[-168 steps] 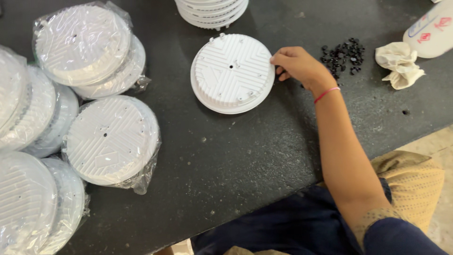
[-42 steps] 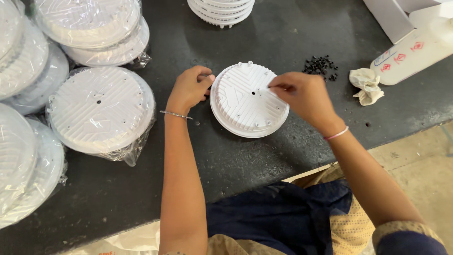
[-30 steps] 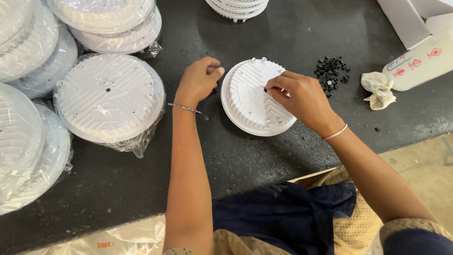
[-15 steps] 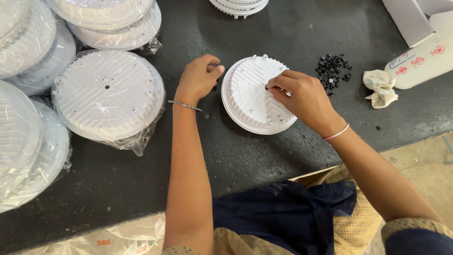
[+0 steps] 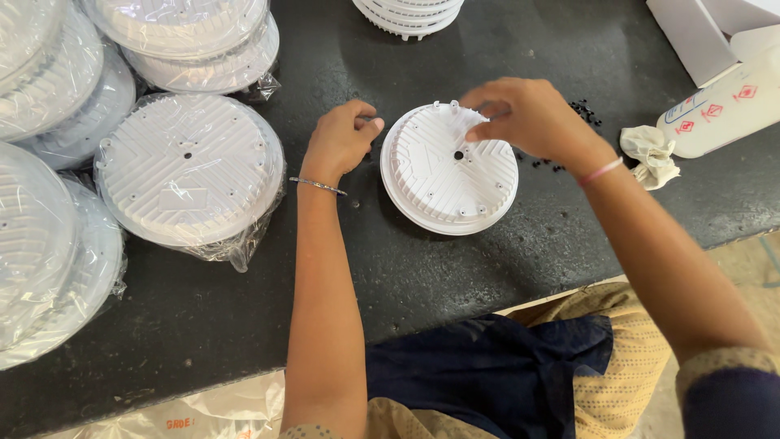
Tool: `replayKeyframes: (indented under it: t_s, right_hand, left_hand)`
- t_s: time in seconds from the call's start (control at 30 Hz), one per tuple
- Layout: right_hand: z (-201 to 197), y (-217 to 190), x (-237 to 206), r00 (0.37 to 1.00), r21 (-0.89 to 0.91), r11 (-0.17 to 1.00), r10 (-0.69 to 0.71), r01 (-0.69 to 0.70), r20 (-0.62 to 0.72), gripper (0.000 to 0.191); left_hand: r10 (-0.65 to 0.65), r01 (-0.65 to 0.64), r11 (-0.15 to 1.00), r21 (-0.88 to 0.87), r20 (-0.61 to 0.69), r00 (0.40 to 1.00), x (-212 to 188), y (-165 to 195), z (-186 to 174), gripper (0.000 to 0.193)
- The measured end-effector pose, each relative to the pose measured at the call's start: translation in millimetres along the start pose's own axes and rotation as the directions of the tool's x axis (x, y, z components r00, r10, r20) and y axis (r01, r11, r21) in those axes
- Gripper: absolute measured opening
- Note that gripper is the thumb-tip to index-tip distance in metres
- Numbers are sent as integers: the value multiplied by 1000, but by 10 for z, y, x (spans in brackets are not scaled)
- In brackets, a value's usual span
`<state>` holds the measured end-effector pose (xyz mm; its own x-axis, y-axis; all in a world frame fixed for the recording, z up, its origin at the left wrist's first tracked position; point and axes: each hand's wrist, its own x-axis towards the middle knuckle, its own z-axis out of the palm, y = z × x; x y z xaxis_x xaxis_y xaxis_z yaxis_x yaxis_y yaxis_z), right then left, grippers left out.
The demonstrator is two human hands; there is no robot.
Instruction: The person unwraps a round white plastic light fixture cover, wipes its inner surface with a cloth, places small black clips into holes on the cover, and wraps the finished cover in plastic sheeting. They repeat this cycle for several covers, setting completed ones on the workbench.
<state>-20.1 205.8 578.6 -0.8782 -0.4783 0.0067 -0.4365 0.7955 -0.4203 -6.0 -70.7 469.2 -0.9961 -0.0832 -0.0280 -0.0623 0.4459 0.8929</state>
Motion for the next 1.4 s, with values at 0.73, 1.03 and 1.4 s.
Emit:
replayKeyframes:
  t_s: [0.73,1.03,1.4]
  right_hand:
    - [106,-352,570,843,-431,898,301,-92,446,117]
    - [95,-377,489,897,-443,896,226,-38,380,117]
    - [262,899,-169,972,152,982,139,-111,-190,60]
  left_hand:
    - [33,-33,999,-34,-25,999,45,-50,-40,37]
    - [88,-84,994,66,-65,994,48,-36,30,35]
    - [-132,144,976,-165,81,988,86,-109,141,28]
